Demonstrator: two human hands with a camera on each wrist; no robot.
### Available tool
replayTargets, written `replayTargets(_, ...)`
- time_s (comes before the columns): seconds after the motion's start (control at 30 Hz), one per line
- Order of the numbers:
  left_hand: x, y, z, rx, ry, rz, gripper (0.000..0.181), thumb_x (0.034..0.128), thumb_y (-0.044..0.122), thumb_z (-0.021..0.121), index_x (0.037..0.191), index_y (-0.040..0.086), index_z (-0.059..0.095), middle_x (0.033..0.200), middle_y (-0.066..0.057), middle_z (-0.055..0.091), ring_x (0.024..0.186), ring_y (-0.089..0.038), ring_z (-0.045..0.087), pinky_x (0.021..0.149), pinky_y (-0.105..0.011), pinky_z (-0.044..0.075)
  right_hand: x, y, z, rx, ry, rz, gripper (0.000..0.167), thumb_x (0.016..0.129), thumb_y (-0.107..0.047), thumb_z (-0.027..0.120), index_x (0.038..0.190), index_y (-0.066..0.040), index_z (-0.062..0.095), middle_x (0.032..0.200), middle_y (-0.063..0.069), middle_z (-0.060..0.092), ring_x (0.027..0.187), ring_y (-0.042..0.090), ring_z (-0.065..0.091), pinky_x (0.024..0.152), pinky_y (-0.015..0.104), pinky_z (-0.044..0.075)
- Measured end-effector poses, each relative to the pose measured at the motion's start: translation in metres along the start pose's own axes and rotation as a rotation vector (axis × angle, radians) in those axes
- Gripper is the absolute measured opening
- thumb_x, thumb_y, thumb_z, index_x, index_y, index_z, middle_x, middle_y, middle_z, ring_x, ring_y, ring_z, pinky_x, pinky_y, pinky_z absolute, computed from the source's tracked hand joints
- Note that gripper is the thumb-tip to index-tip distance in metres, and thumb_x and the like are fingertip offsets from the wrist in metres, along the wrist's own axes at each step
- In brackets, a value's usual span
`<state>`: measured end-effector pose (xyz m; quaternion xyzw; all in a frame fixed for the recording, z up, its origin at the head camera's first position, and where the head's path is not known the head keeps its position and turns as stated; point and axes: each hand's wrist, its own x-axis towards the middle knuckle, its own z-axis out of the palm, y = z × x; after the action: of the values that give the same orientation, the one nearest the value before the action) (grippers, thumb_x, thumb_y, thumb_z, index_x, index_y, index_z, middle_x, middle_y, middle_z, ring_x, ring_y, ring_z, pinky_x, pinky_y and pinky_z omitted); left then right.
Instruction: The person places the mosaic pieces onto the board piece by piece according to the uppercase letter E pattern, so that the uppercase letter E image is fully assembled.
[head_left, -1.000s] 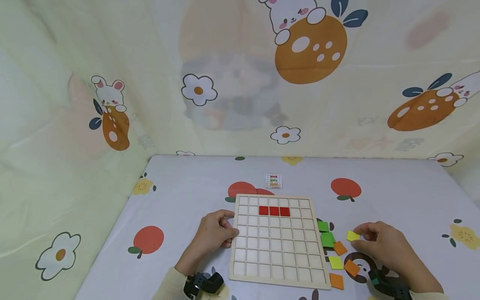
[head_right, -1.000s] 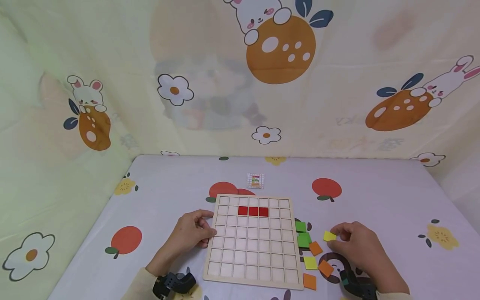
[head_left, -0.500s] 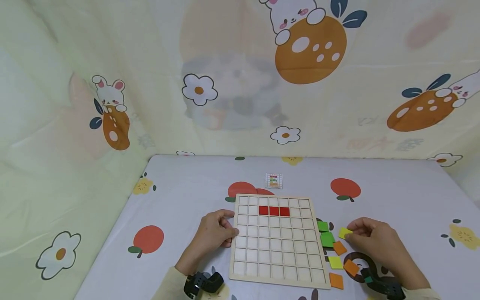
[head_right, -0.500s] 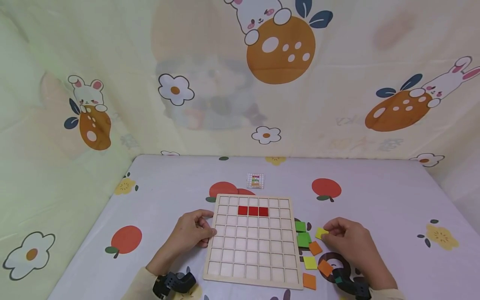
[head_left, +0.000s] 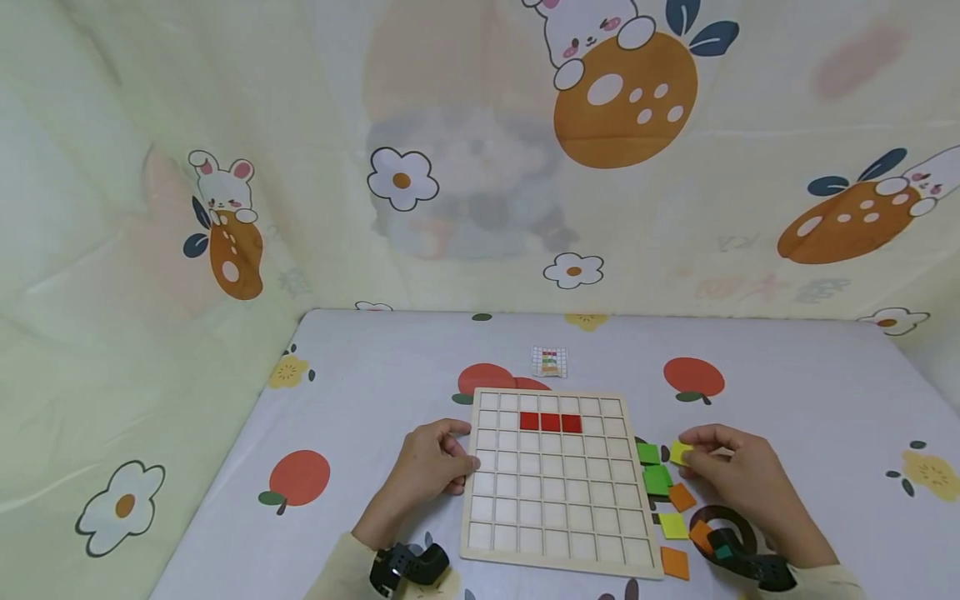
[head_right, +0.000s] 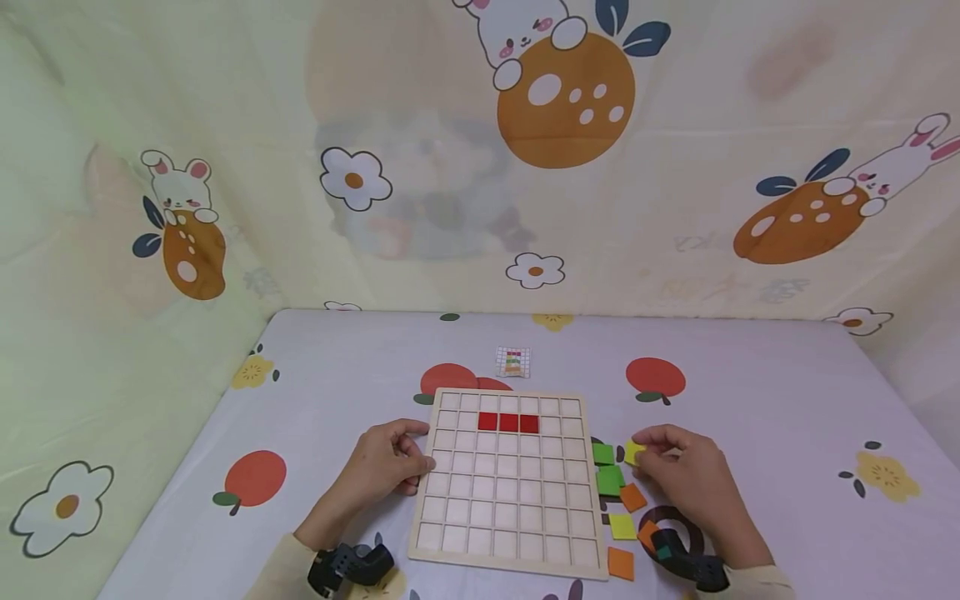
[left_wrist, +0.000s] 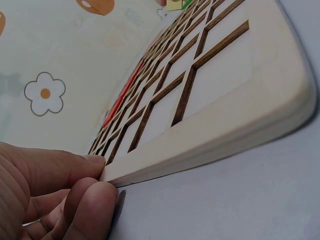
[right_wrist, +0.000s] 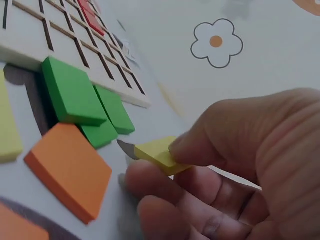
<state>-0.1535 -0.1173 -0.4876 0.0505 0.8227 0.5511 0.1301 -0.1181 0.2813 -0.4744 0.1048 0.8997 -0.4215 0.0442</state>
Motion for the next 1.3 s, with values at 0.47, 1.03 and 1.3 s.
replayTargets(0.47, 0.000, -0.001, 0.001, 0.010, 0.001, 0.004, 0.050, 0.0873, 0.003, 0.081, 0.133, -0.003, 0.062, 0.075, -0.004, 0.064, 0.050, -0.011, 0.060, 0.050, -0.025, 0.057, 0.007, -0.010, -0.004, -0.284, -0.031, -0.120, 0.038, 0.084, -0.012, 0.082, 0.118, 0.004, 0.073, 0.089, 0.004, 0.067, 0.083, 0.022, 0.058, 0.068, 0.031, 0.051)
replayTargets(1.03, 0.000, 0.001, 0.000, -0.001, 0.003, -0.008, 0.050, 0.0871, 0.004, 0.081, 0.133, -0.003, 0.062, 0.076, -0.005, 0.064, 0.050, -0.011, 0.060, 0.051, -0.025, 0.057, 0.010, -0.014, -0.006, -0.240, -0.044, -0.152, 0.016, 0.093, -0.015, 0.075, 0.106, -0.006, 0.075, 0.089, 0.001, 0.070, 0.083, 0.021, 0.061, 0.069, 0.032, 0.051)
replayTargets(1.3, -0.001, 0.001, 0.000, 0.006, 0.004, -0.009, 0.050, 0.0869, 0.003, 0.081, 0.133, -0.003, 0.062, 0.077, -0.005, 0.064, 0.050, -0.011, 0.060, 0.050, -0.025, 0.056, 0.011, -0.020, 0.005, -0.072, -0.046, -0.158, 0.029, 0.092, -0.008, 0.076, 0.119, 0.002, 0.072, 0.096, 0.008, 0.071, 0.080, 0.021, 0.063, 0.062, 0.024, 0.054)
